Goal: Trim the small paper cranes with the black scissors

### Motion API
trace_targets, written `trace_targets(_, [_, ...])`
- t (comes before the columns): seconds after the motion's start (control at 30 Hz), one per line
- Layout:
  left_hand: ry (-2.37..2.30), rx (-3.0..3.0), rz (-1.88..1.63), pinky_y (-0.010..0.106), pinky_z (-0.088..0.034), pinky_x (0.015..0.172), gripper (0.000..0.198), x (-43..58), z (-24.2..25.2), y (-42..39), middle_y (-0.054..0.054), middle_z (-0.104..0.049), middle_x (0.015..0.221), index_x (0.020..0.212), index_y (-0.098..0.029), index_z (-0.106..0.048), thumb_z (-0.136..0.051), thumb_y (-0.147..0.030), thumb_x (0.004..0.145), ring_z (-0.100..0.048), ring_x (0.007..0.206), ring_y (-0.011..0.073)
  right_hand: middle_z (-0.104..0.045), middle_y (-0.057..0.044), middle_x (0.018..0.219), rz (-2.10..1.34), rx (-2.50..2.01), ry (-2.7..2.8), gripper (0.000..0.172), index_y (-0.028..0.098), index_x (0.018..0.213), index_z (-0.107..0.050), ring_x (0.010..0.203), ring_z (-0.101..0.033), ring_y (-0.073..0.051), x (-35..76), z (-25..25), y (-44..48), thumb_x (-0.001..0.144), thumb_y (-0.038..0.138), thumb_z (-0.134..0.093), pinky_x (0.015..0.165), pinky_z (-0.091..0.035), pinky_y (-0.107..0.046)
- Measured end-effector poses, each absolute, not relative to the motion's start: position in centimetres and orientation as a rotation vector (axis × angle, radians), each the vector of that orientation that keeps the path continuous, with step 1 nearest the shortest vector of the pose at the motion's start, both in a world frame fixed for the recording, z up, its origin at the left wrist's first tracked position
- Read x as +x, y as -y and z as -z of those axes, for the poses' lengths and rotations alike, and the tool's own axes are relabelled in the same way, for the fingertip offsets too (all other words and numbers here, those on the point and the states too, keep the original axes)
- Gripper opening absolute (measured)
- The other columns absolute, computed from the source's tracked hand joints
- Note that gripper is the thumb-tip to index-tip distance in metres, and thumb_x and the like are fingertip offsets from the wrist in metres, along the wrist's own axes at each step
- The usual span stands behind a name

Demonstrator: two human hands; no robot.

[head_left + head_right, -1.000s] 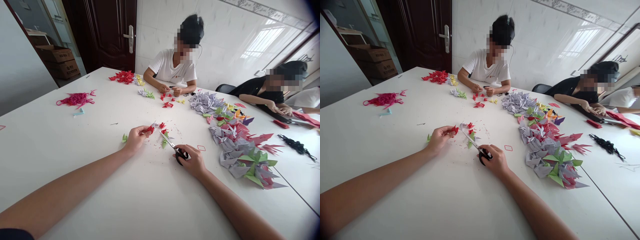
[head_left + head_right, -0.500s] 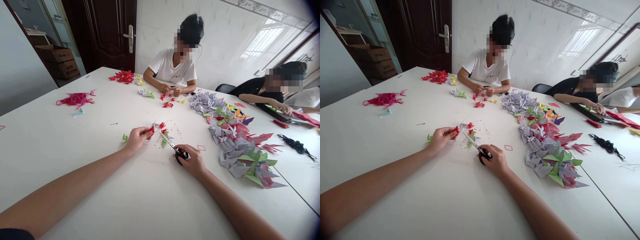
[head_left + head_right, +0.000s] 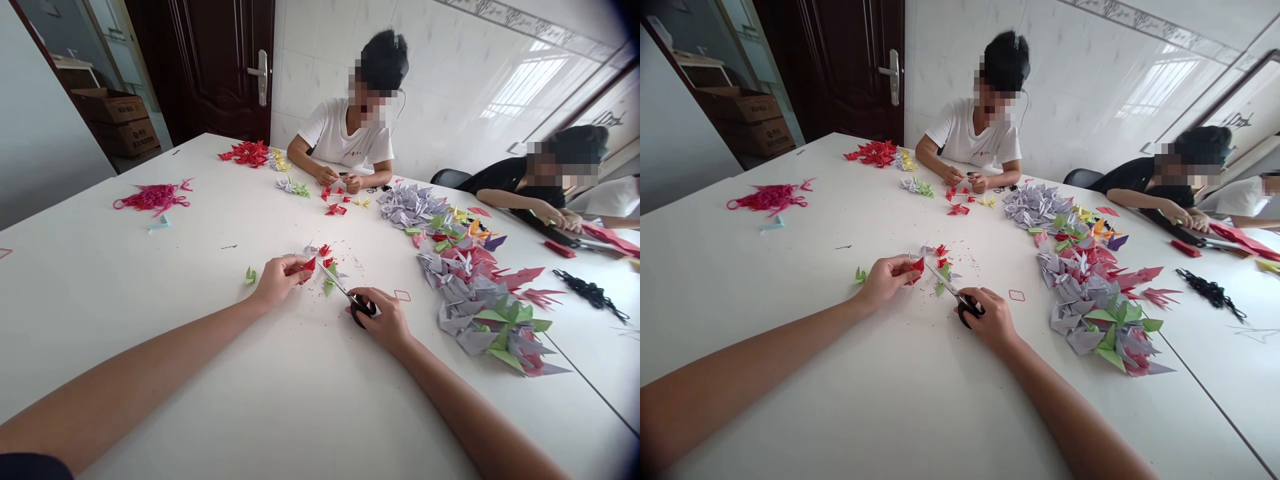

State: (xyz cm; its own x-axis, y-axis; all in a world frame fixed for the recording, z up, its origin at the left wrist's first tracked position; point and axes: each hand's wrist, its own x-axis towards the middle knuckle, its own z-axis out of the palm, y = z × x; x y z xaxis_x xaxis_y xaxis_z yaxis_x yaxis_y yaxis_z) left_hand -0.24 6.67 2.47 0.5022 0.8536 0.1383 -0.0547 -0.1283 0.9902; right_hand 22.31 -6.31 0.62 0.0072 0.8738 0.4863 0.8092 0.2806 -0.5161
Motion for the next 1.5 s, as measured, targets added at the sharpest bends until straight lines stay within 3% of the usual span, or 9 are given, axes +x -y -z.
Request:
trace_targets(0.4, [-0.769, 1.791, -0.743, 0.033, -0.052, 0.075, 0.032, -0.11, -1.98, -6.41, 0.006, -0.075, 0.086, 0.091, -0.017, -0.077, -0.074, -0.046, 0.077, -0.065, 0.077, 0.0192, -0.058, 0.000, 0.072, -0.151, -1.575, 1.825, 0.019, 0.024, 0.100, -0.069, 0.064, -0.057, -0.015, 22.47, -0.65, 6.28, 0.083, 0.025, -0.062, 0.060, -0.049, -0.026])
trace_targets(0.73, [-0.683, 1.975, -0.598, 0.030, -0.047, 0.069, 0.026, -0.22, -1.98, -6.12, 0.004, -0.074, 0.086, 0.094, -0.019, -0.076, -0.066, -0.041, 0.084, -0.062, 0.075, 0.0179, -0.056, 0.000, 0.072, -0.127, -1.580, 1.843, 0.018, 0.024, 0.100, -0.069, 0.063, -0.055, -0.014, 22.56, -0.73, 6.36, 0.082, 0.025, -0.065, 0.059, -0.047, -0.025])
trace_targets(1.5, [-0.713, 1.710, -0.732, 0.029, -0.048, 0.067, 0.021, -0.07, -2.19, -6.41, 0.004, -0.070, 0.078, 0.091, -0.016, -0.076, -0.068, -0.032, 0.078, -0.060, 0.069, 0.0151, -0.055, 0.001, 0.070, -0.120, -1.541, 1.821, 0.016, 0.024, 0.099, -0.068, 0.062, -0.054, -0.014, 22.24, -1.08, 6.46, 0.083, 0.025, -0.065, 0.058, -0.047, -0.025])
